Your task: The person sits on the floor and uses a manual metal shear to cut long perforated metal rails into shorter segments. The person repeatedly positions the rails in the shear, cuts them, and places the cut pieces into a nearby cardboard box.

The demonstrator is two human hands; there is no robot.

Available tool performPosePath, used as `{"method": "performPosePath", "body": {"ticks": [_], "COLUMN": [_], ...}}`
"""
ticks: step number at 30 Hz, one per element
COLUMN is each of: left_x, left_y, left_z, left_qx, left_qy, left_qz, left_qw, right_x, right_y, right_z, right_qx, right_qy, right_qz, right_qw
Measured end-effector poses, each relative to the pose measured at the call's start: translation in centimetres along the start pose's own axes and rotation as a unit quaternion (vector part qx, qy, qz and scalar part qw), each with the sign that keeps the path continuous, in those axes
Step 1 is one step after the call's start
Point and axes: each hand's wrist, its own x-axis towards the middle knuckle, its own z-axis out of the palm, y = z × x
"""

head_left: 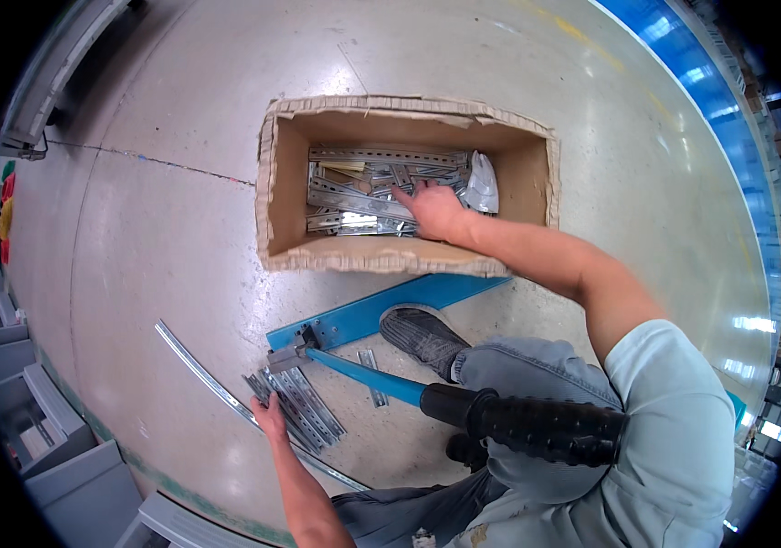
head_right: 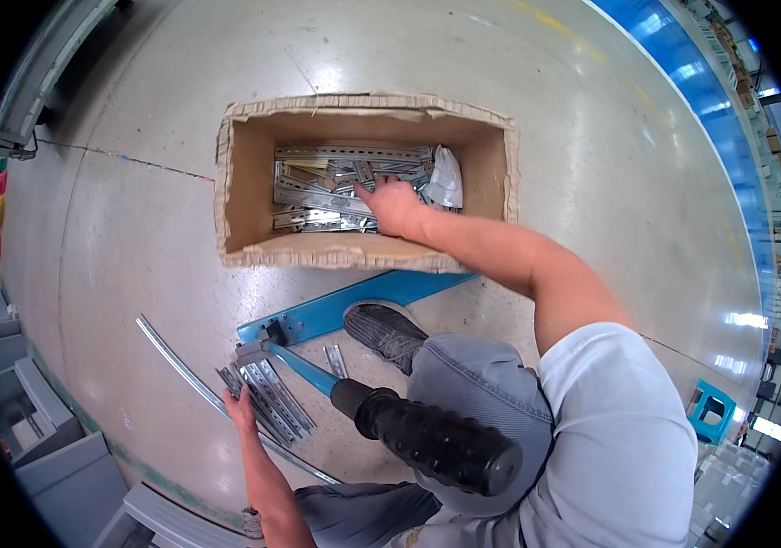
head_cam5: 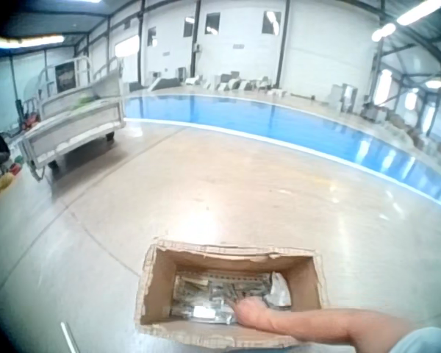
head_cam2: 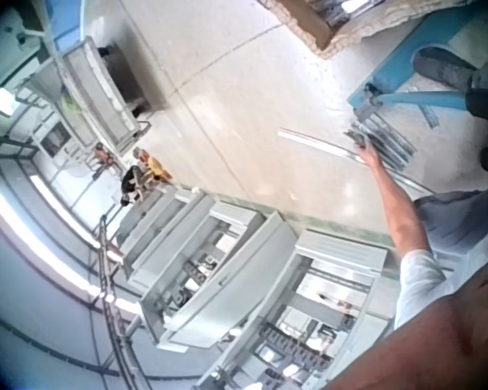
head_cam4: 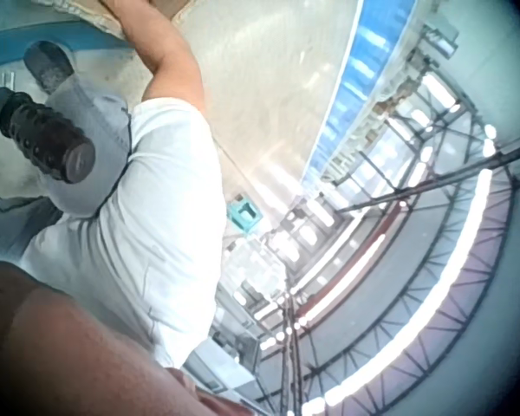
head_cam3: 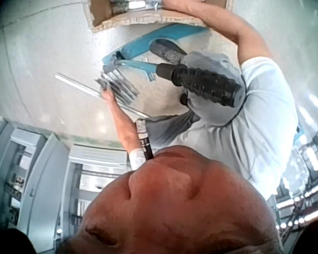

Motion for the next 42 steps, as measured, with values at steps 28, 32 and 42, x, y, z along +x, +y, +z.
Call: {"method": "performPosePath", "body": {"ticks": [28,32,42], "left_x": [0.5,0.4,-0.2], "left_y": [-1.7,-0.3,0.5], "left_z": [-0.4,0.5,1.4], "left_qx": [0.060,0.043,0.037], "left_qy": [0.028,0.017,0.027], "left_qz": [-0.006,-0.003,-0.029], "left_qw": [0.998,0.999,0.999], "right_x": [-0.1,-0.4,0.6], "right_y": [1.0,1.0,2.5], "right_z": [-2.3,0.8,1.5], "right_qx": [0.110,0.037,0.074], "right_qy": [-0.069,-0.127,0.035], "right_qz": [-0.005,-0.022,-0.013], "right_qw": [0.992,0.991,0.997]}}
